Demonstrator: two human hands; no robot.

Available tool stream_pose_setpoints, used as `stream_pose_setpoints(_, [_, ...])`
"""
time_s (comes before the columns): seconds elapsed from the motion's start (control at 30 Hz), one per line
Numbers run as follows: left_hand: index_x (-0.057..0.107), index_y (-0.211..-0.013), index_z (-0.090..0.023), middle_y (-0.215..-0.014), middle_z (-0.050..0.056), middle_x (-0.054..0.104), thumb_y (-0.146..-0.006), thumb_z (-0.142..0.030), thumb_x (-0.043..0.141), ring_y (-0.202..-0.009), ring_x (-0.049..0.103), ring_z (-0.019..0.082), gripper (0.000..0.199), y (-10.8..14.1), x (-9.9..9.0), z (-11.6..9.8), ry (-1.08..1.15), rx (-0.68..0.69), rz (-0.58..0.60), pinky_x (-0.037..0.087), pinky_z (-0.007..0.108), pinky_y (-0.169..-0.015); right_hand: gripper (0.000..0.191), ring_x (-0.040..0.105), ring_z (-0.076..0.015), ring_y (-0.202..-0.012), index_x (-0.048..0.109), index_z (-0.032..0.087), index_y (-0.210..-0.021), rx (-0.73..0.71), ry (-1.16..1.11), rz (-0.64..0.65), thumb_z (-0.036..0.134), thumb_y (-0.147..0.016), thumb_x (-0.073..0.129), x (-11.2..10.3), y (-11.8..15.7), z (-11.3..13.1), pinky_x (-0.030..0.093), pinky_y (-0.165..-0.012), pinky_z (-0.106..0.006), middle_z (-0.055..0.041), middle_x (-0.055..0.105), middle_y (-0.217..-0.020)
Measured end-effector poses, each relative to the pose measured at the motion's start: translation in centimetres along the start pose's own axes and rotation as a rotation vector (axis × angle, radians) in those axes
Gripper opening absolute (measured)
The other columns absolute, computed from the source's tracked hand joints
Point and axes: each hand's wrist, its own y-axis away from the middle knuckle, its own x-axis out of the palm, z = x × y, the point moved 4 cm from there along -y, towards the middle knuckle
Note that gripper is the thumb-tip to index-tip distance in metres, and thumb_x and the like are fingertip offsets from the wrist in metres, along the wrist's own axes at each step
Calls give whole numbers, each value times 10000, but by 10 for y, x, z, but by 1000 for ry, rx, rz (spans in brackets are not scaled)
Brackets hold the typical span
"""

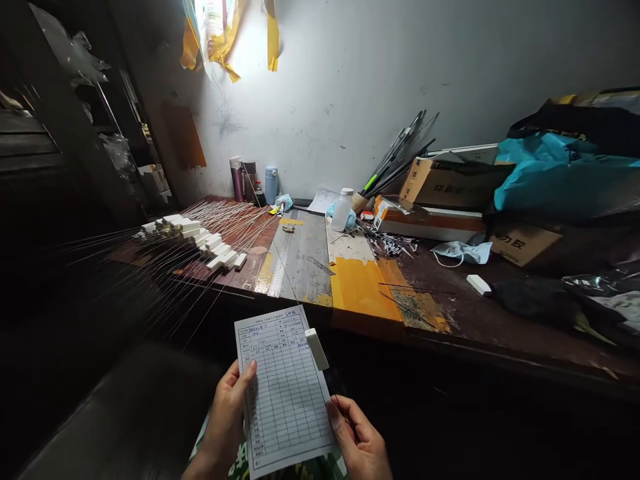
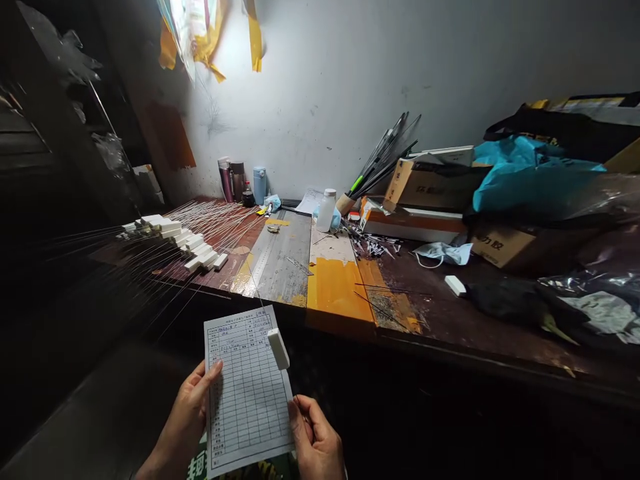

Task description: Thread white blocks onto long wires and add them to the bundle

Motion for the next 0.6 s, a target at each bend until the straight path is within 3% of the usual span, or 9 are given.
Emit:
stream_pose_setpoints(0.13, [593,-1204,-158,-1116,113,676,-830,-374,678,-1006,646,275,440,-4,1,-7,-22,42,-35,535,340,-818,425,460,-139,-521,700,199,-857,15,18,-14,604,-740,647,-6,4,3,362,-449,-210,52,376,-471])
stream_pose_setpoints(0.37, [570,-1195,-150,-1105,113,677,-839,-335,673,-1004,643,264,414,-12,1,0,-53,13,-26,528,322,-808,413,533,-188,-583,704,225,-868,43,16,-23,613,-744,631,-11,5,-2,421,-478,-242,34,432,-476])
stream_pose_setpoints(0.6, [581,-1173,-147,-1092,118,682,-845,-365,660,-995,647,269,402,-12,11,0,-70,-19,4,534,340,-811,387,519,-156,-525,714,225,-854,0,1,-58,591,-743,652,-15,3,-5,424,-470,-228,38,461,-493])
